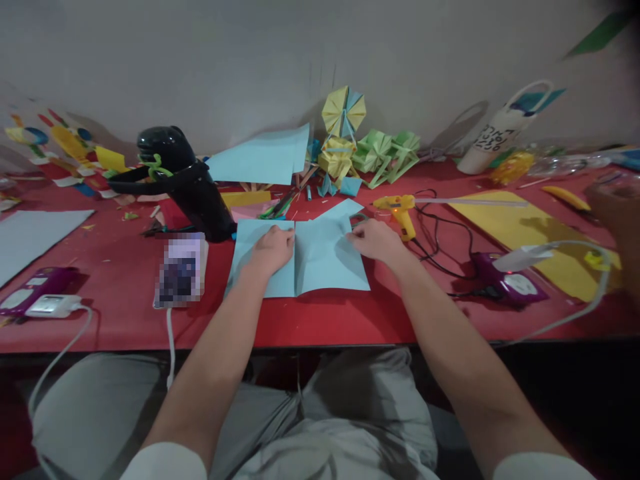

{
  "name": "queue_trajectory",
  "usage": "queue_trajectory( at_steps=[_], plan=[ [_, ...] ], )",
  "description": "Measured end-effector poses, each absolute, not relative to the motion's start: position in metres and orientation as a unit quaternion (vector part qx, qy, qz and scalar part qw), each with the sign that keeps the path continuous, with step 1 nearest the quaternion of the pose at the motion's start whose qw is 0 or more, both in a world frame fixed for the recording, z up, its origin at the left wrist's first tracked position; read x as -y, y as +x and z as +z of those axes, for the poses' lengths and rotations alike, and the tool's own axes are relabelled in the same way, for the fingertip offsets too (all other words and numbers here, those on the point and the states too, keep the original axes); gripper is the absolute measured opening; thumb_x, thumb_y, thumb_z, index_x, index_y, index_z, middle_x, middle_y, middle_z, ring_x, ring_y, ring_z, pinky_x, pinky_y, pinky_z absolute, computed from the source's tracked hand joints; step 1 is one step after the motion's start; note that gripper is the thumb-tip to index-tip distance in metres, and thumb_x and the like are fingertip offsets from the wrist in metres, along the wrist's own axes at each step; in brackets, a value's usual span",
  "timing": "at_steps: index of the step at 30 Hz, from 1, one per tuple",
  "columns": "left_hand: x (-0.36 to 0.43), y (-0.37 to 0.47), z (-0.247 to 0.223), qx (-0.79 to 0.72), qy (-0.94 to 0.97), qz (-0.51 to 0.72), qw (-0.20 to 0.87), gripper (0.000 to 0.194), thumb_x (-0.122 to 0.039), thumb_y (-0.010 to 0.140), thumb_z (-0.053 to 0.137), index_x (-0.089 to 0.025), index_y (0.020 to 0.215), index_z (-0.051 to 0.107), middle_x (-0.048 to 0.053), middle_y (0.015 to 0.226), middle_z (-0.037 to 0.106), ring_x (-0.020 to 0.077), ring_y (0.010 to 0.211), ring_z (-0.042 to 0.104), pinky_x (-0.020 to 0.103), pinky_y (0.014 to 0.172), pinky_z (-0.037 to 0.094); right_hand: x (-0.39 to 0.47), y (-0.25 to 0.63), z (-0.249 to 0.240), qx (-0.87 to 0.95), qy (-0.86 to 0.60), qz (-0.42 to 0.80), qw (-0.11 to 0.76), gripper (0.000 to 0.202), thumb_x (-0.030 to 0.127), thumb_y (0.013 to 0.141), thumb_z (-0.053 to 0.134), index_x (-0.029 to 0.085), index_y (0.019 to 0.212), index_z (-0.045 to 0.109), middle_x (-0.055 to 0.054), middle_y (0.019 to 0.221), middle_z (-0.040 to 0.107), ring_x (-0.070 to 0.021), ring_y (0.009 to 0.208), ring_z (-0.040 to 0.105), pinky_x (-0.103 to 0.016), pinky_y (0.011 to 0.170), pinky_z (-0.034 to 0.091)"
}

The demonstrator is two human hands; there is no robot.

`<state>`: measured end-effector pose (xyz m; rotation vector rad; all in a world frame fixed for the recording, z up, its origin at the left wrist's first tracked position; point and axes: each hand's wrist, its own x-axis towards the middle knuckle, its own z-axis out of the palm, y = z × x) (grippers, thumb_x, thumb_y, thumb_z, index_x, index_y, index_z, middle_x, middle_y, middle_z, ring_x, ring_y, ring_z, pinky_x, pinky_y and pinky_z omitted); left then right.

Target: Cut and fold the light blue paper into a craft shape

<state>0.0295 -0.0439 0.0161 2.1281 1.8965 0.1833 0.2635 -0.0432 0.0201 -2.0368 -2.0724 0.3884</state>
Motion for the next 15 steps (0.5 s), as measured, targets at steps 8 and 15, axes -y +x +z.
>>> queue_trajectory(
  at_steps=[8, 15],
  plan=[
    [0.0438, 0.029, 0.0155, -0.659, 0.736, 0.064, 0.143, 0.044, -0.034, 0.094, 0.034, -0.027, 0.129, 0.059, 0.013, 0.121, 0.054, 0.0277, 0.111, 0.058, 0.04, 0.093, 0.046, 0.0431, 0.2645, 0.0192, 0.712, -0.682, 0.135, 0.101, 0.025, 0.032, 0.08, 0.052, 0.019, 0.058, 0.054, -0.004, 0.064, 0.057, -0.0156, 0.06, 0.053, -0.028, 0.052, 0.031],
    [0.0443, 0.0291, 0.0167, -0.66, 0.734, 0.066, 0.146, 0.043, -0.034, 0.093, 0.034, -0.026, 0.126, 0.061, 0.014, 0.121, 0.054, 0.0289, 0.113, 0.057, 0.042, 0.095, 0.045, 0.0422, 0.2658, 0.0172, 0.717, -0.67, 0.155, 0.116, 0.033, 0.03, 0.08, 0.054, 0.019, 0.05, 0.044, -0.002, 0.053, 0.046, -0.0136, 0.054, 0.046, -0.028, 0.052, 0.028]
  ],
)
